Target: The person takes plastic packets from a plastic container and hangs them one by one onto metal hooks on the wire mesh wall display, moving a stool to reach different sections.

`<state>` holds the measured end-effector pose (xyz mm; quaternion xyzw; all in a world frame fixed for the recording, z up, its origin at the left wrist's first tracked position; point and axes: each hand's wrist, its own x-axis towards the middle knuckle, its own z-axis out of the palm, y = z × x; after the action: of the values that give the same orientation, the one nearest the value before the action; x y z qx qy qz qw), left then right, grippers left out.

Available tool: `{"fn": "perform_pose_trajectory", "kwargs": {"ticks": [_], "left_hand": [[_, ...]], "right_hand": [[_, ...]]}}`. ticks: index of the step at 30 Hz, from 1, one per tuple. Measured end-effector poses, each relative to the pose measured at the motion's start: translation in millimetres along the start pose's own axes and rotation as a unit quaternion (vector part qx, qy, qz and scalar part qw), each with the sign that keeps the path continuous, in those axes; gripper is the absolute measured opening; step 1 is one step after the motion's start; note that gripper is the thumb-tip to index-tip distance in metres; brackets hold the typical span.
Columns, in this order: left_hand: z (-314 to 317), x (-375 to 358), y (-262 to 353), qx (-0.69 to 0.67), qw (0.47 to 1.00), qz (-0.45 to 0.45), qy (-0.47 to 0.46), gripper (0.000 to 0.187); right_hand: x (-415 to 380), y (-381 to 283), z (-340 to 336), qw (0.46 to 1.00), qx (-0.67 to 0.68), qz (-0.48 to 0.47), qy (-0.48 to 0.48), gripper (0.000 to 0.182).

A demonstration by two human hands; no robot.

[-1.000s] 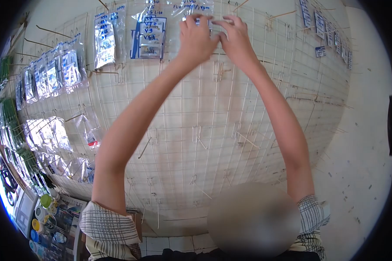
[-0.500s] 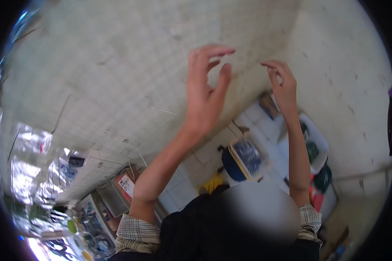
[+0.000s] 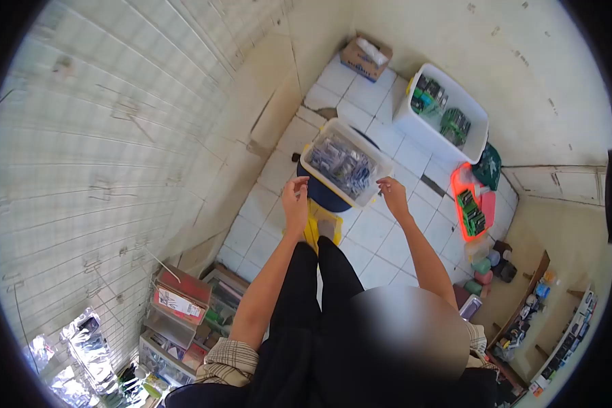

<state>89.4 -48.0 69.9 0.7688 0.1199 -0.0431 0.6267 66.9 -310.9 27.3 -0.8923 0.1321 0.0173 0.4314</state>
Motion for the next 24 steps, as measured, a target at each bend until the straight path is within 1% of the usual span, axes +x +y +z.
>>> {"fn": "perform_pose_trajectory", "kwargs": {"ticks": [1, 3, 5, 6, 7, 9, 10, 12, 13, 15, 16, 18, 19, 21, 22, 24], "left_hand": [[3, -6, -22, 0.006, 1.0, -0.014, -0.003, 0.017], [8, -7, -59, 0.063, 0.997, -0.027, -0.034, 0.016], [11, 0, -93, 0.097, 0.993, -0.032, -0.064, 0.016], [19, 8, -109, 0.117, 0.989, -0.026, -0.083, 0.015], [21, 13, -124, 0.119, 0.988, -0.033, -0.09, 0.015], [36, 43, -152, 0.182, 0.976, 0.036, -0.111, 0.014], [43, 56, -163, 0.184, 0.976, 0.033, -0.113, 0.014], [56, 83, -183, 0.26, 0.941, 0.167, -0.135, 0.012], [63, 97, -192, 0.262, 0.941, 0.165, -0.138, 0.012], [77, 122, -212, 0.306, 0.892, 0.265, -0.201, 0.012], [83, 134, -225, 0.307, 0.891, 0.263, -0.205, 0.012], [94, 151, -242, 0.476, 0.779, 0.328, -0.244, 0.011], [100, 156, -248, 0.475, 0.778, 0.328, -0.245, 0.011], [112, 165, -256, 0.609, 0.693, 0.236, -0.305, 0.013], [115, 169, -260, 0.609, 0.692, 0.24, -0.305, 0.013], [120, 173, -268, 0.614, 0.699, 0.175, -0.322, 0.018]], "right_hand": [[-4, 15, 15, 1.0, 0.02, 0.013, -0.006, 0.011], [-3, 41, 49, 0.999, 0.023, 0.032, -0.014, 0.012], [-5, 66, 83, 0.996, 0.034, 0.065, -0.051, 0.012], [-2, 72, 100, 0.993, 0.072, 0.081, -0.044, 0.012], [-3, 80, 118, 0.992, 0.071, 0.09, -0.045, 0.012], [15, 99, 150, 0.996, 0.058, 0.054, -0.051, 0.013], [22, 110, 165, 0.995, 0.059, 0.058, -0.052, 0.013], [34, 130, 195, 0.996, 0.044, 0.043, -0.072, 0.016], [41, 141, 208, 0.995, 0.045, 0.047, -0.073, 0.016], [52, 159, 229, 0.993, 0.004, 0.028, -0.118, 0.019], [55, 168, 239, 0.992, 0.006, 0.033, -0.118, 0.019], [60, 181, 251, 0.986, 0.018, 0.056, -0.156, 0.022], [63, 186, 255, 0.986, 0.018, 0.057, -0.154, 0.022], [69, 193, 262, 0.979, 0.01, 0.087, -0.181, 0.023], [72, 196, 266, 0.98, 0.01, 0.087, -0.177, 0.023], [75, 202, 270, 0.981, 0.019, 0.065, -0.18, 0.021]]}}
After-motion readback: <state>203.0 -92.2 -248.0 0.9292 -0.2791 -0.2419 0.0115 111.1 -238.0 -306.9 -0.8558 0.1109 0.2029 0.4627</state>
